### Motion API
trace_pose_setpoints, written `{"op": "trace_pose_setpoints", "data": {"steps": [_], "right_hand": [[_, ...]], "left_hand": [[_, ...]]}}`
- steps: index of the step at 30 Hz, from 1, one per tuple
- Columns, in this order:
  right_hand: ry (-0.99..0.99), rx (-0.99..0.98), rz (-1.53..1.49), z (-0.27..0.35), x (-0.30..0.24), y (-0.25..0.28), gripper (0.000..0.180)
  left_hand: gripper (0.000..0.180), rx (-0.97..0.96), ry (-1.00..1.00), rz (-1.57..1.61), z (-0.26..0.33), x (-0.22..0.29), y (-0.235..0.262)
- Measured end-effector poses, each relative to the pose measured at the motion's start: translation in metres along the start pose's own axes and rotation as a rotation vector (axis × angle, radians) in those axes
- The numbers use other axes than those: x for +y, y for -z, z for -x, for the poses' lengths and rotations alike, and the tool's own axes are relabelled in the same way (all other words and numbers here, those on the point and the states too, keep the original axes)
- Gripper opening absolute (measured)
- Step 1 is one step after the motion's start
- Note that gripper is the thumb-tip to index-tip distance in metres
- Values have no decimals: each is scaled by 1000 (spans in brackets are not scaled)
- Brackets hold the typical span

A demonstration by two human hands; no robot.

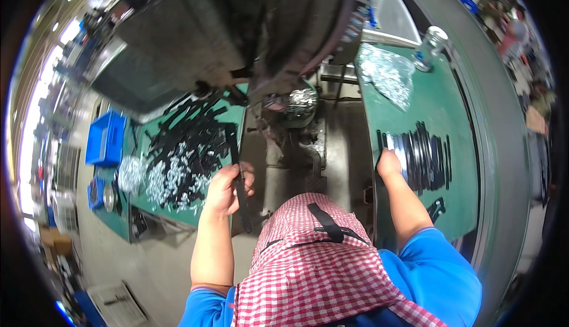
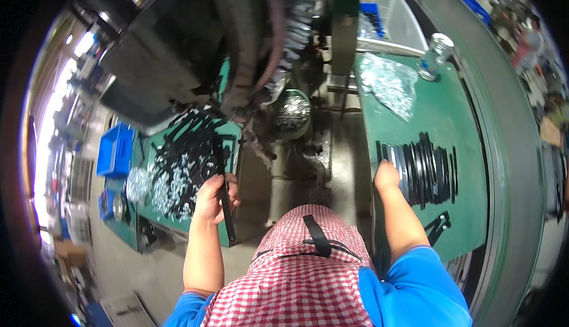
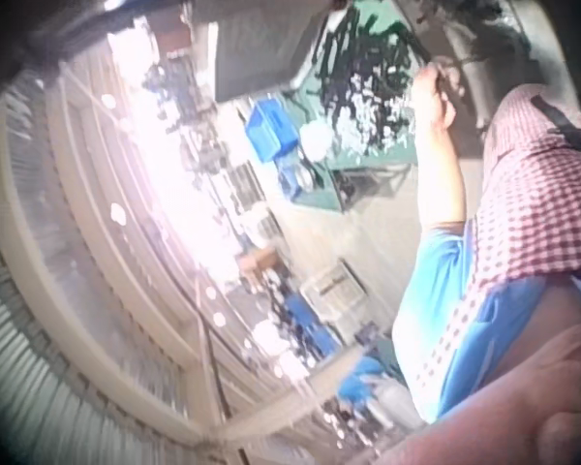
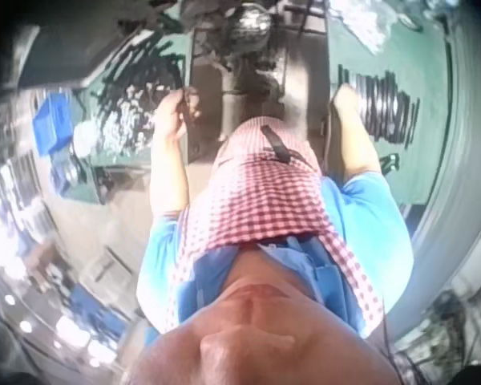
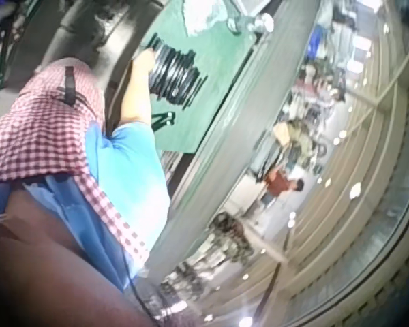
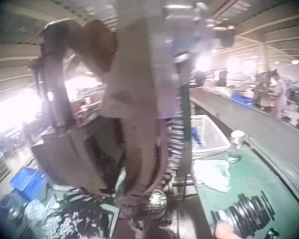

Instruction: The person repeatedly picks black plastic components and small metallic fasteners from a green workbench, inserts them into a press-like machine, and removes the assembled units. The person stacks the finished assemblies on the right side of the table.

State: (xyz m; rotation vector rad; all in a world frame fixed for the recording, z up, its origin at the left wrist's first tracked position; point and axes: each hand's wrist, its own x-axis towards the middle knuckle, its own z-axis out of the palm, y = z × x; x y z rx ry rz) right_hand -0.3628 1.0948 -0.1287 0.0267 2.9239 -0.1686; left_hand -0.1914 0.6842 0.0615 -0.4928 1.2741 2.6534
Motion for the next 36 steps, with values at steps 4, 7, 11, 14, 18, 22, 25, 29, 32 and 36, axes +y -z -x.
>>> {"op": "trace_pose_setpoints", "data": {"steps": [4, 7, 11, 14, 18, 22, 25, 29, 32, 36], "right_hand": [[79, 88, 1, 0, 5, -13, 23], [59, 73, -110, -9, 15, -18, 23], [83, 135, -299, 5, 9, -10, 26], [164, 126, -539, 19, -19, 10, 44], [451, 157, -970, 68, -108, 78, 57], [637, -232, -1128, 109, -184, 149, 44], [761, -211, -1054, 116, -212, 175, 43], [716, -173, -1091, 115, -235, 179, 44], [607, -259, -1008, 118, -241, 180, 45], [617, -235, -767, 119, -240, 181, 45]], "left_hand": [[31, 23, -9, -42, 14, 8, -27], [32, -17, -12, -82, 10, 16, -32], [33, -4, 5, -266, -5, 33, -44], [34, -41, 52, -287, -14, 40, -47], [32, -49, 58, -246, -21, 44, -39], [29, -33, 94, -263, -29, 50, -36], [29, -66, 175, -223, -38, 46, -22], [30, -128, 196, -146, -39, 39, -11], [33, -248, 235, -201, -30, 31, 6], [39, -365, 251, -358, 5, 18, 43]]}}
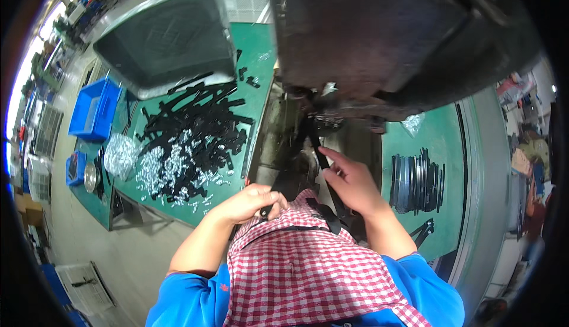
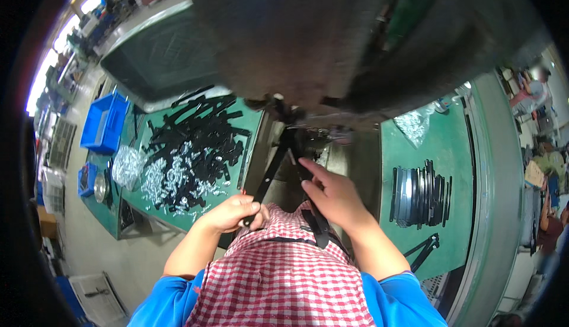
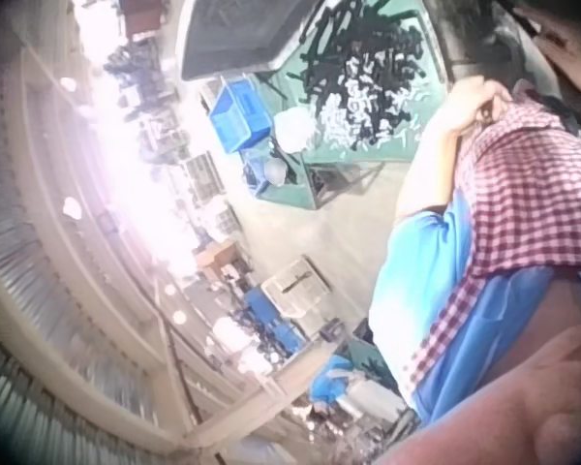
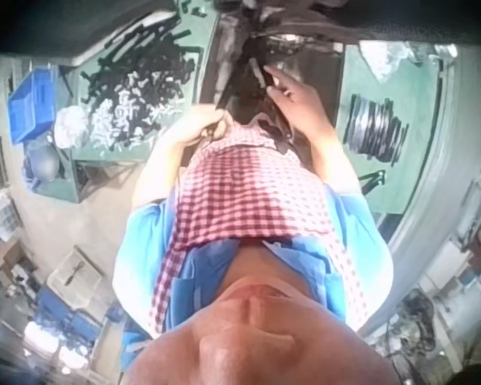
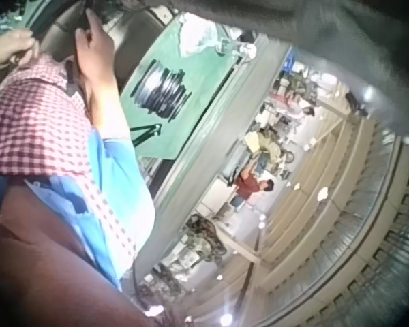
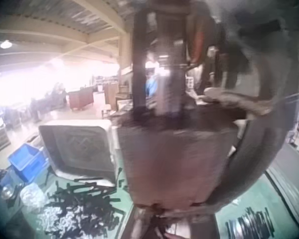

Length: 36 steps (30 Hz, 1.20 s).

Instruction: The person repeatedly picks black plastic components and small metallic fasteners from a green workbench, inserts them into a press-like machine, and removes the assembled units. The person stacks the finished assemblies on the right side of the table.

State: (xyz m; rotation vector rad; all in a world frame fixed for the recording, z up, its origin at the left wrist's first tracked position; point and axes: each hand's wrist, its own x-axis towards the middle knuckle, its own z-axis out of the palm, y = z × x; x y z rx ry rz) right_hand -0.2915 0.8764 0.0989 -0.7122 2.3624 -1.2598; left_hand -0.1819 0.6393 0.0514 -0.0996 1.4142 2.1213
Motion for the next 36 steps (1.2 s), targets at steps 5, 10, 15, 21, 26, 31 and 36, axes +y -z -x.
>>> {"op": "trace_pose_setpoints", "data": {"steps": [5, 10, 15, 21, 26, 31, 36], "right_hand": [[82, 257, 140, -62, 21, 9, 31], [622, 543, 359, -230, 105, 15, 18], [346, 283, 425, -291, 120, 9, 18], [235, 313, 620, -295, 87, 6, 19], [313, 472, 509, -283, 106, 7, 19], [523, 645, 1022, -241, 51, 11, 20], [293, 703, 926, -204, 117, 16, 39]], "left_hand": [[30, 126, 113, -365, 50, -32, 19], [30, 512, 203, -711, 94, -55, 45], [29, 964, 168, -1073, 135, -87, 86], [35, 1080, -35, -1162, 95, -91, 117], [46, 1157, 50, -1365, 40, -62, 164], [49, 968, 374, -1414, 31, -50, 186], [26, 914, 217, -1354, 43, -40, 212]]}}
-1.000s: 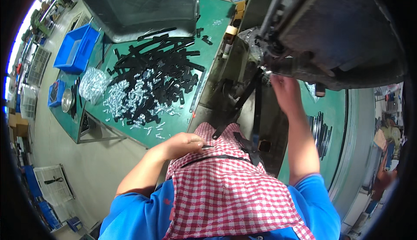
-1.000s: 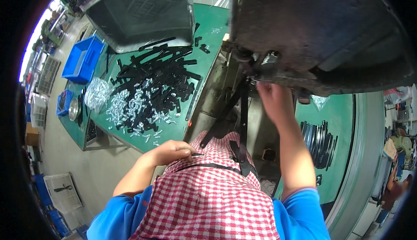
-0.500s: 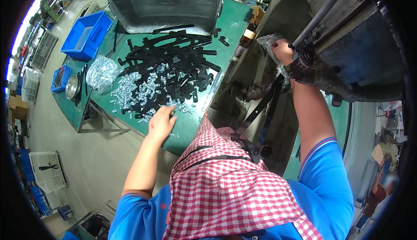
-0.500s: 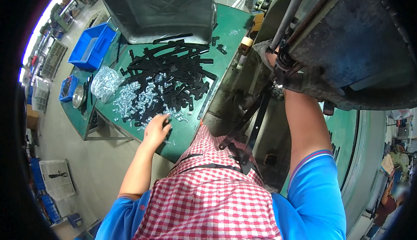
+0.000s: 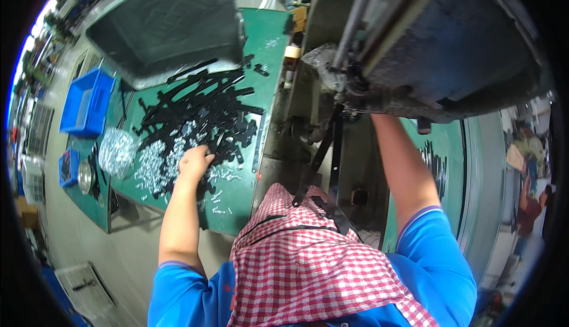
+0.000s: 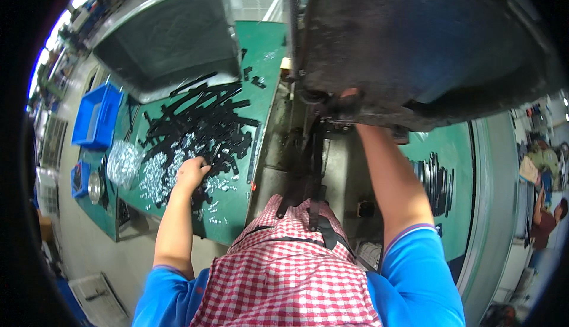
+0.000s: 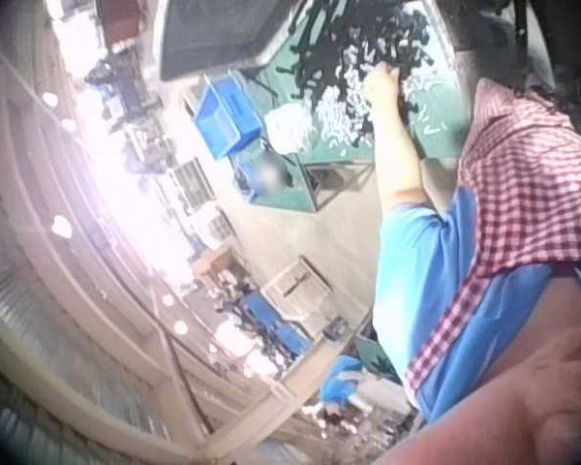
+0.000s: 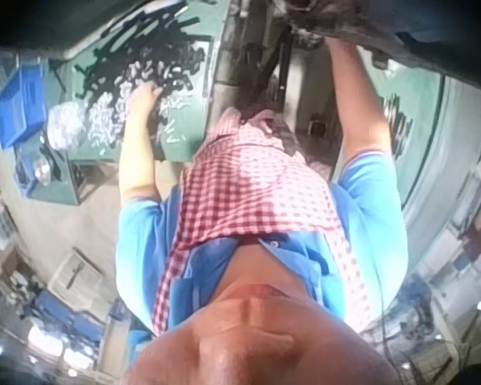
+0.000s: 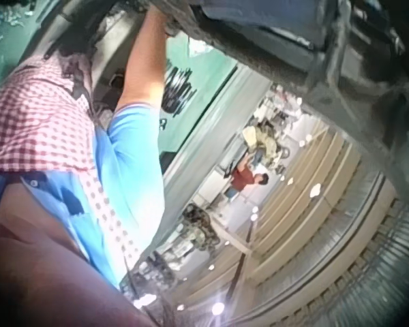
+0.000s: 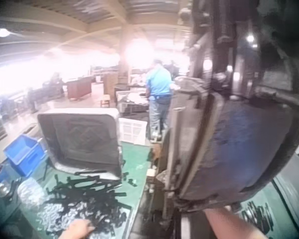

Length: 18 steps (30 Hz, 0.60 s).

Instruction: The person repeatedly picks black plastic components and small metallic fasteners from a green workbench, inserts them into a press-like machine, and removes the assembled units. The person stacks the finished assemblies on the right side of the table.

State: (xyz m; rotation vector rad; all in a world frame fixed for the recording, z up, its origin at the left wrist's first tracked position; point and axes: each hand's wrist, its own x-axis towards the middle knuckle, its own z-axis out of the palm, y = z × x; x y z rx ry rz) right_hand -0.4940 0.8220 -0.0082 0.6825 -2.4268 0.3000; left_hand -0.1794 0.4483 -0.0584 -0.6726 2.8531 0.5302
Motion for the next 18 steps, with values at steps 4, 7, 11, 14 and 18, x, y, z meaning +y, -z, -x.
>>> {"op": "trace_pose_setpoints", "data": {"steps": [4, 7, 11, 14, 18], "right_hand": [[-108, 72, -656, 51, -69, 115, 14], [-391, 40, -1180, 67, -91, 119, 16], [-345, 112, -1238, 58, -96, 113, 10], [-237, 99, -1156, 51, -96, 119, 10], [-92, 208, -1012, 59, -89, 105, 15]], "left_hand": [[19, 93, 72, 491, 17, -5, 26], [16, -48, 119, 998, 30, 37, 58], [14, -11, -76, 1216, 43, 109, 64], [15, -7, -268, 1198, 52, 154, 67], [15, 3, -423, 1240, 61, 186, 69]]}}
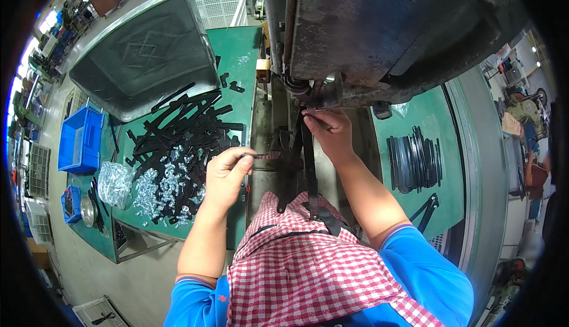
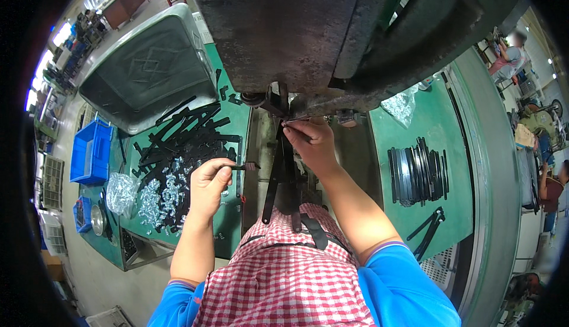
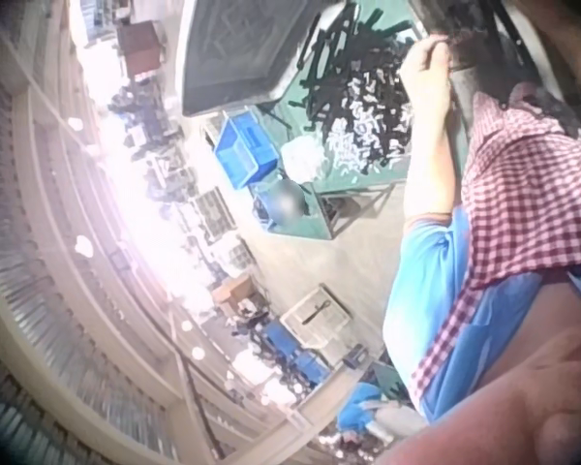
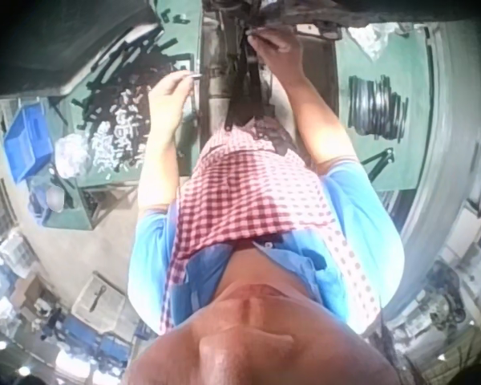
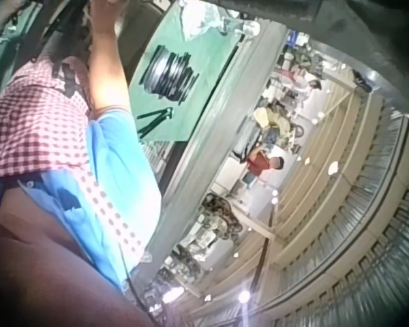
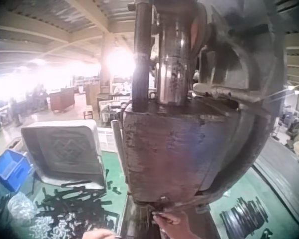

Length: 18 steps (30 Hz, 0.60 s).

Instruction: The person repeatedly picks black plastic components and small metallic fasteners from a green workbench, inserts them into a press-like machine, and removes the assembled units. The person stacks the finished assemblies on the right side of the table.

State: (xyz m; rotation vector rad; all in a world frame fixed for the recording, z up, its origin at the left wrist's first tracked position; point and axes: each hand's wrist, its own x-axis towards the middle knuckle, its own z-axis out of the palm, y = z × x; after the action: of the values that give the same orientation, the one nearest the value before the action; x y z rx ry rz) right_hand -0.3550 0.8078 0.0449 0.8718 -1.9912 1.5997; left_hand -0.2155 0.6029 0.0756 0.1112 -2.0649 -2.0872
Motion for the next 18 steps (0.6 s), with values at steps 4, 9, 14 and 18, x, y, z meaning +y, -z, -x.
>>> {"op": "trace_pose_setpoints", "data": {"steps": [4, 9, 14, 18], "right_hand": [[-311, 49, -159, 14, -21, 14, 22], [-1043, -319, -757, 28, -89, 31, 23], [-1121, -111, -1060, 10, -85, 33, 18], [-867, 5, -611, -10, -52, 29, 11]], "left_hand": [[11, -60, -271, -352, -1, 12, -14], [12, -189, -543, -574, -9, 33, -45], [15, -136, -558, -526, -18, 40, -53], [37, -96, 47, 346, -19, 29, -53]]}}
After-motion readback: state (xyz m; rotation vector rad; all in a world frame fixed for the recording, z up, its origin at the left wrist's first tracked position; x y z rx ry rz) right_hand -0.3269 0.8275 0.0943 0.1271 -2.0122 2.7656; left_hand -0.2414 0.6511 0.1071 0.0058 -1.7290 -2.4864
